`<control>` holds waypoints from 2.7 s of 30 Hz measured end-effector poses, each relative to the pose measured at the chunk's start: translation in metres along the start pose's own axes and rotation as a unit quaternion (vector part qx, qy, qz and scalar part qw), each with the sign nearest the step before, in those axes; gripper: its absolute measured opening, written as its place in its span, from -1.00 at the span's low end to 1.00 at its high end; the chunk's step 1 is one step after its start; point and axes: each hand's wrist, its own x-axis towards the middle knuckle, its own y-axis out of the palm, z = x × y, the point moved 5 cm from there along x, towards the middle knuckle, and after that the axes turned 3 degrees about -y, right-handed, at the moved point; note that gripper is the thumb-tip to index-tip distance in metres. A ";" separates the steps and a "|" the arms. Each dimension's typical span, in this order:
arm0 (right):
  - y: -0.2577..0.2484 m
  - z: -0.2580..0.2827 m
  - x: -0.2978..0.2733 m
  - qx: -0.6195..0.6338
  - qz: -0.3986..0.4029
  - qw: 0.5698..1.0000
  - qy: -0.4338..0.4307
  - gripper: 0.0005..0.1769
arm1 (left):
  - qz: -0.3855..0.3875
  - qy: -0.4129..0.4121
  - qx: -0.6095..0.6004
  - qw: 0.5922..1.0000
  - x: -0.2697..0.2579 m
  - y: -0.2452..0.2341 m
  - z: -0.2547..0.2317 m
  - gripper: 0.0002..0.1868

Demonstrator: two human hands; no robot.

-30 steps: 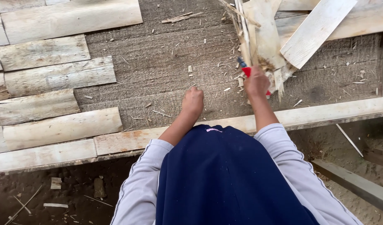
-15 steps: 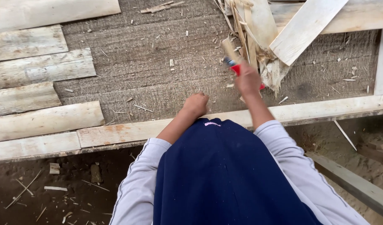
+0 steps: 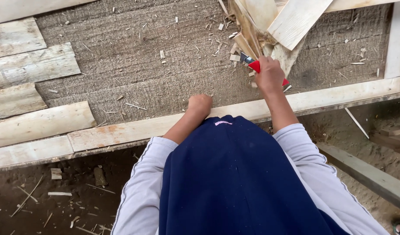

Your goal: The person uses a red utility knife to shave thin strips from several wooden planks on a workbench. They repeatedly hold each plank with one hand and scrape along its surface with the knife, then place the finished pieces into a growing stack.

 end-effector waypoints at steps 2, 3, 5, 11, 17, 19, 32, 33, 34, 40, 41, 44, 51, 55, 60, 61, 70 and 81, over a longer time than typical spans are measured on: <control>-0.011 0.021 -0.009 0.079 0.033 0.996 -0.019 -0.69 | -0.006 -0.004 -0.015 1.000 -0.003 -0.012 -0.005 -0.83; -0.015 0.034 -0.014 0.157 0.070 0.984 -0.039 -0.72 | -0.009 -0.009 -0.032 0.999 -0.005 -0.018 -0.008 -0.84; 0.012 0.046 -0.014 0.137 0.101 0.985 -0.029 -0.77 | -0.027 -0.015 -0.047 0.998 -0.017 -0.047 -0.014 -0.83; -0.034 0.037 -0.014 0.116 0.002 0.993 0.014 -0.61 | -0.113 0.006 -0.102 0.988 -0.043 -0.112 -0.032 -0.75; -0.036 -0.042 0.011 0.197 -0.210 0.948 0.136 -0.71 | -0.142 0.055 -0.113 0.982 -0.024 -0.123 -0.065 -0.70; -0.036 -0.070 0.019 0.210 -0.245 0.929 0.181 -0.66 | -0.142 0.074 -0.120 0.980 -0.009 -0.117 -0.076 -0.68; -0.042 -0.096 0.029 0.548 -0.171 0.754 0.319 -0.73 | -0.328 0.116 -0.041 0.937 0.026 -0.204 -0.148 -0.17; -0.029 -0.109 0.037 0.544 -0.205 0.748 0.321 -0.74 | -0.308 0.121 -0.027 0.943 0.038 -0.203 -0.151 -0.14; -0.025 -0.130 0.051 0.544 -0.206 0.748 0.321 -0.74 | -0.308 0.122 -0.026 0.943 0.046 -0.202 -0.152 -0.14; -0.024 -0.203 0.119 0.642 -0.229 0.637 0.360 -0.59 | -0.281 0.130 0.011 0.951 0.079 -0.200 -0.158 -0.14; -0.021 -0.210 0.126 0.641 -0.228 0.630 0.374 -0.56 | -0.274 0.143 0.006 0.951 0.083 -0.198 -0.158 -0.10; -0.008 -0.220 0.139 0.639 -0.249 0.616 0.388 -0.59 | -0.280 0.154 -0.002 0.948 0.094 -0.188 -0.155 -0.11; -0.046 -0.237 0.137 0.621 -0.421 0.584 0.310 -0.62 | -0.365 0.153 0.019 0.918 0.100 -0.179 -0.158 -0.15; -0.138 -0.231 0.119 0.575 -0.484 0.604 0.264 -0.54 | -0.385 0.150 0.019 0.910 0.104 -0.179 -0.157 -0.12; -0.256 -0.204 0.080 0.325 -0.661 0.673 0.069 -0.86 | -0.218 0.152 -0.023 0.964 0.109 -0.184 -0.158 -0.26; -0.270 -0.194 0.074 0.326 -0.662 0.672 0.065 -0.86 | -0.222 0.150 -0.023 0.963 0.109 -0.184 -0.159 -0.26; -0.230 0.009 0.038 0.213 -0.476 0.826 -0.214 -0.81 | -0.059 0.307 -0.792 0.525 0.045 -0.270 -0.132 0.18; -0.068 0.099 0.009 0.179 -0.143 0.964 -0.132 -0.73 | -0.093 0.013 -0.970 0.225 0.074 -0.037 0.046 -0.51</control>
